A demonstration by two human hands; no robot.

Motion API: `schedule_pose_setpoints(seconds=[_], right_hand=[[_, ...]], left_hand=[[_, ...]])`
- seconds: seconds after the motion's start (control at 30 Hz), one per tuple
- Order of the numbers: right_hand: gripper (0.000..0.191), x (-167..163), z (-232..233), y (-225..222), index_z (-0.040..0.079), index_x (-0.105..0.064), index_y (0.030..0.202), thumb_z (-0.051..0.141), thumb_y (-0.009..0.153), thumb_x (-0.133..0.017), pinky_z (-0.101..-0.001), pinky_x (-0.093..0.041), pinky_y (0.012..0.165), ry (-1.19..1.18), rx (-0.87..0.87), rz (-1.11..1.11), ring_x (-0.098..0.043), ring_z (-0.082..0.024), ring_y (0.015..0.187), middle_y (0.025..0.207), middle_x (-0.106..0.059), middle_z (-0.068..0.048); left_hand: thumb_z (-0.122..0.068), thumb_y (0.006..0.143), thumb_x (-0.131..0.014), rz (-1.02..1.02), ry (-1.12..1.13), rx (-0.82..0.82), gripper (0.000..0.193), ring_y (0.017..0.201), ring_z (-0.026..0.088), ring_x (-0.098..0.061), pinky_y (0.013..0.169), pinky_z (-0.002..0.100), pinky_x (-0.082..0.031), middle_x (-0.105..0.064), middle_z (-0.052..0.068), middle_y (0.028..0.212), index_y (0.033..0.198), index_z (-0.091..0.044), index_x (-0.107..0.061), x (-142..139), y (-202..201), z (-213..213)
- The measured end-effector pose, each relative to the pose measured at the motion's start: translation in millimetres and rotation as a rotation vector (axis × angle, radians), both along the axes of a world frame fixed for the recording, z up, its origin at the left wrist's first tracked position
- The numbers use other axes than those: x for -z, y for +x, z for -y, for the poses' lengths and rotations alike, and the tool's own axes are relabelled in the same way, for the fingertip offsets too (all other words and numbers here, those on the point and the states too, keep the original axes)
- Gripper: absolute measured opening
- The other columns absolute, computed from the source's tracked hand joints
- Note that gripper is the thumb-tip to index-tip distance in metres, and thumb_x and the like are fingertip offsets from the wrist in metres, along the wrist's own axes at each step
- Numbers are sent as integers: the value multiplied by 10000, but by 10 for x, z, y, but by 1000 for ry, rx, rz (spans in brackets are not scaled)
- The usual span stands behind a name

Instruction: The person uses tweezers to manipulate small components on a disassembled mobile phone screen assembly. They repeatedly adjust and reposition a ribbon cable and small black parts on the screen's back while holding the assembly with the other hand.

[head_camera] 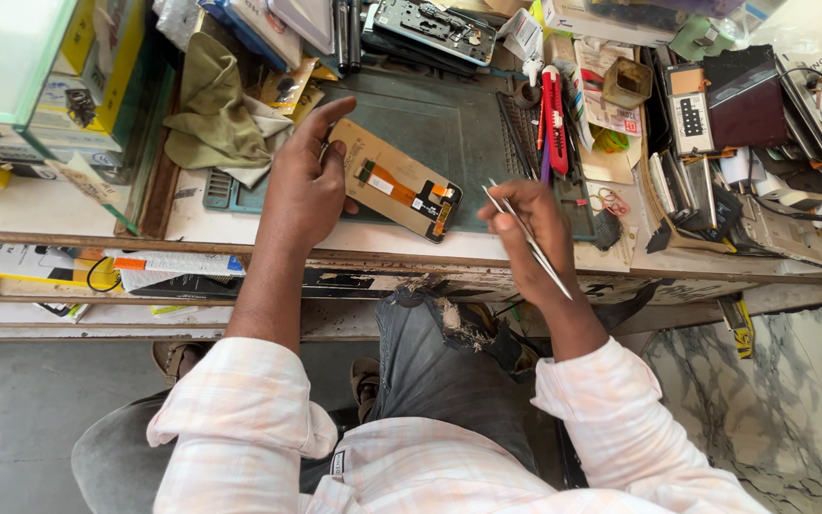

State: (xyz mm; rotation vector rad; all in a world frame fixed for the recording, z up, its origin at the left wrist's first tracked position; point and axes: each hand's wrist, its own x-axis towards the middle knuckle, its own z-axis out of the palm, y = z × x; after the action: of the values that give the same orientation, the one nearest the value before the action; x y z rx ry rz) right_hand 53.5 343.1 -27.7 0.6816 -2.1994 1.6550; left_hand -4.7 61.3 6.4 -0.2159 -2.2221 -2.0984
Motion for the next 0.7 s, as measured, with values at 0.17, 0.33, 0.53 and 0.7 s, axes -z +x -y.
schedule_pose_setpoints(seconds=[0.17, 0.33, 0.53, 0.7], right_hand=[[265, 48, -32, -141, 44, -561, 1153, 200, 1027, -734, -244, -566, 779, -37, 36, 97, -681, -83, 875, 1006, -739, -82], [223, 62, -53, -119, 43, -611, 1144, 188, 1022, -730, -278, -624, 818, -130, 39, 176, -740, -125, 916, 1005, -759, -101], [147, 6, 66, -223, 57, -672, 1090, 161, 996, -716, -245, -591, 710, -127, 119, 254, -742, -109, 828, 1014, -785, -86], [164, -1, 224, -248, 41, -670, 1069, 16, 952, -782, -222, -589, 781, -17, 92, 151, -709, -75, 898, 1001, -749, -71]], left_hand=[[-38, 1033, -476, 14, -73, -35, 415, 728, 75, -692, 551, 251, -628, -695, 89, 1271, 1427, -129, -567, -17, 13, -14], [-47, 998, -529, 38, -94, -38, 446, 734, 108, -710, 585, 267, -627, -670, 77, 1346, 1434, -136, -552, 9, 36, -8], [-32, 973, -634, -193, -144, -58, 483, 1106, 171, -720, 868, 295, -608, -692, 120, 1363, 1449, -81, -569, 97, 55, 25], [-10, 965, -678, -334, -202, -84, 499, 1290, 219, -649, 1071, 357, -509, -678, 149, 1397, 1452, -66, -583, 118, 63, 31]])
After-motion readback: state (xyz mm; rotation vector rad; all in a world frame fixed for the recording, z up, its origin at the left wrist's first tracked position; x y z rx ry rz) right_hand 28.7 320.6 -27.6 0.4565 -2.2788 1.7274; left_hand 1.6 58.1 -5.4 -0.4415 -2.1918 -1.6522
